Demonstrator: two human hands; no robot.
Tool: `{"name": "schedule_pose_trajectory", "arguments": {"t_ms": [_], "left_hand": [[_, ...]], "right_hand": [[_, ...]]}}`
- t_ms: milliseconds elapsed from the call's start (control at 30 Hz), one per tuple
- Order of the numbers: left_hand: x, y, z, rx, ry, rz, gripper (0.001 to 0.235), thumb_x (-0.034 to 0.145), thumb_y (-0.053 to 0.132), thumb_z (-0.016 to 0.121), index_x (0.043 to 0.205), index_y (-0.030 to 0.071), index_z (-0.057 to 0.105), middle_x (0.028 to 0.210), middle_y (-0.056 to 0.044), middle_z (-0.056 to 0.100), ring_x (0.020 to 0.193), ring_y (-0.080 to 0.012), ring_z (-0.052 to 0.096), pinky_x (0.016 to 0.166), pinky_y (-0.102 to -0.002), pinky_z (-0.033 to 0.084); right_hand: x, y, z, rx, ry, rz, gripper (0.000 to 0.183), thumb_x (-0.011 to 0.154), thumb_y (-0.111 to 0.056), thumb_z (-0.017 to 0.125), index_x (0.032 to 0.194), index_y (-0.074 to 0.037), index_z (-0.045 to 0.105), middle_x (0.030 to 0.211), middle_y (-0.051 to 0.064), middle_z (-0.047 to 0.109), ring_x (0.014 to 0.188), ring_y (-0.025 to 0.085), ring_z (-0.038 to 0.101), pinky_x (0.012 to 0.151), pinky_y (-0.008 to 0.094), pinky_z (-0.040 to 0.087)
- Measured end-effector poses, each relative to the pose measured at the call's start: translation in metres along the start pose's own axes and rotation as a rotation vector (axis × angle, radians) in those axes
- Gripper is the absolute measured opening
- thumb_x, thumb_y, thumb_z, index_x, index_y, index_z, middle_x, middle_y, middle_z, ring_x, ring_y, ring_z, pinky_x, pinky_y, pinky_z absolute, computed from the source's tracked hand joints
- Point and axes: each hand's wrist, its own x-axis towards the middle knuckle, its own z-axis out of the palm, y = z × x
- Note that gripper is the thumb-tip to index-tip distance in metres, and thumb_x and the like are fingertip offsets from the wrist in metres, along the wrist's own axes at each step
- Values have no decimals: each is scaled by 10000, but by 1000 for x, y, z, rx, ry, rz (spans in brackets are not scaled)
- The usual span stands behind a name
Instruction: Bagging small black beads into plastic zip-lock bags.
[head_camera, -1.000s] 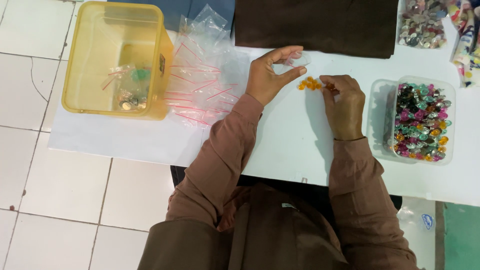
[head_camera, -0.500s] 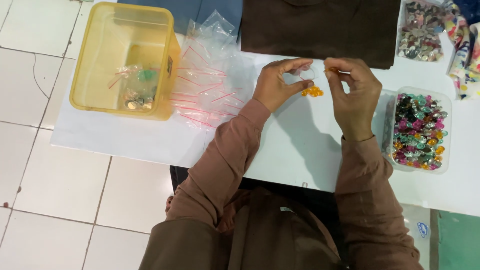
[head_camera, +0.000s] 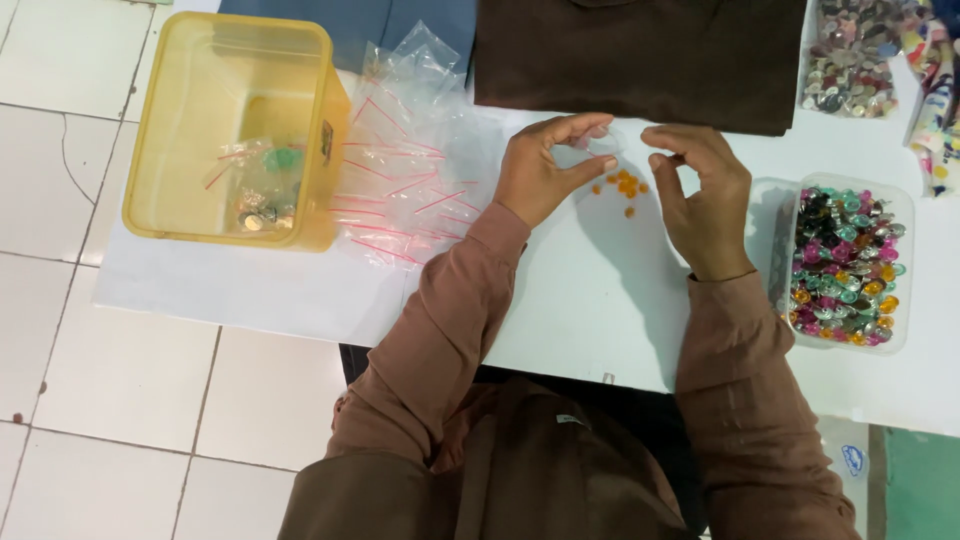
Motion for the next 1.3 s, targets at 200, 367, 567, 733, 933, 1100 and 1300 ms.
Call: {"name": "schedule_pose_trajectory", "arguments": {"t_ms": [200, 367, 567, 733, 933, 1100, 1300], "left_hand": [[1, 0, 2, -16, 18, -19, 458, 781, 210, 944, 1202, 247, 767, 1004, 20, 797, 912, -122, 713, 909, -297, 578], [2, 13, -2, 4, -12, -75, 437, 805, 203, 909, 1209, 231, 746, 1069, 0, 787, 949, -118, 700, 930, -264, 575], [0, 23, -3, 0, -72, -165, 390, 852, 231, 846, 1222, 210, 724, 1135, -26, 771, 1022, -125, 678, 972, -256, 557], [0, 23, -5, 14, -71, -162, 380, 856, 242, 846, 1215, 215, 725, 1133, -28, 772, 1012, -130, 702, 963, -255, 574], [1, 24, -6, -45, -40, -173, 372, 856, 220, 847, 1209, 219, 731, 1127, -32, 766, 1056, -118, 693, 998, -252, 562], [1, 22, -4, -64, -52, -108, 351, 876, 182, 836, 1209, 184, 725, 1120, -23, 766, 1100, -121, 706, 984, -258, 579], [0, 23, -6, -46, -46, -140, 385, 866, 233, 850, 1229, 223, 723, 1133, -11, 764, 1015, -120, 667, 977, -250, 556]], "right_hand": [[-29, 10, 10, -297, -297, -2, 348, 976, 38, 680, 1313, -46, 700, 1336, 146, 679, 1260, 390, 555, 960, 483, 472], [-32, 19, 19, -307, -242, -31, 242, 1014, 86, 668, 1228, -2, 740, 1289, 152, 701, 1174, 356, 575, 950, 430, 522], [-40, 23, 17, -202, -168, 22, 247, 1025, 125, 668, 1210, -20, 745, 1220, 117, 712, 1067, 308, 562, 937, 377, 517], [-41, 9, 3, 12, -249, 236, 266, 1089, -209, 608, 1323, -103, 677, 1310, 57, 671, 1174, 249, 486, 978, 338, 451], [-50, -9, -14, 102, -418, 326, 724, 815, -236, 849, 1465, -145, 544, 1511, 109, 504, 1412, 283, 401, 1017, 367, 545], [-64, -6, -27, 55, -506, 232, 1149, 621, -383, 926, 1584, -142, 347, 1648, 165, 350, 1515, 352, 321, 1241, 517, 293], [-76, 4, -9, -454, -520, 40, 933, 965, -615, 549, 1636, -55, 221, 1705, 202, 230, 1581, 405, 227, 1237, 562, 226]]}}
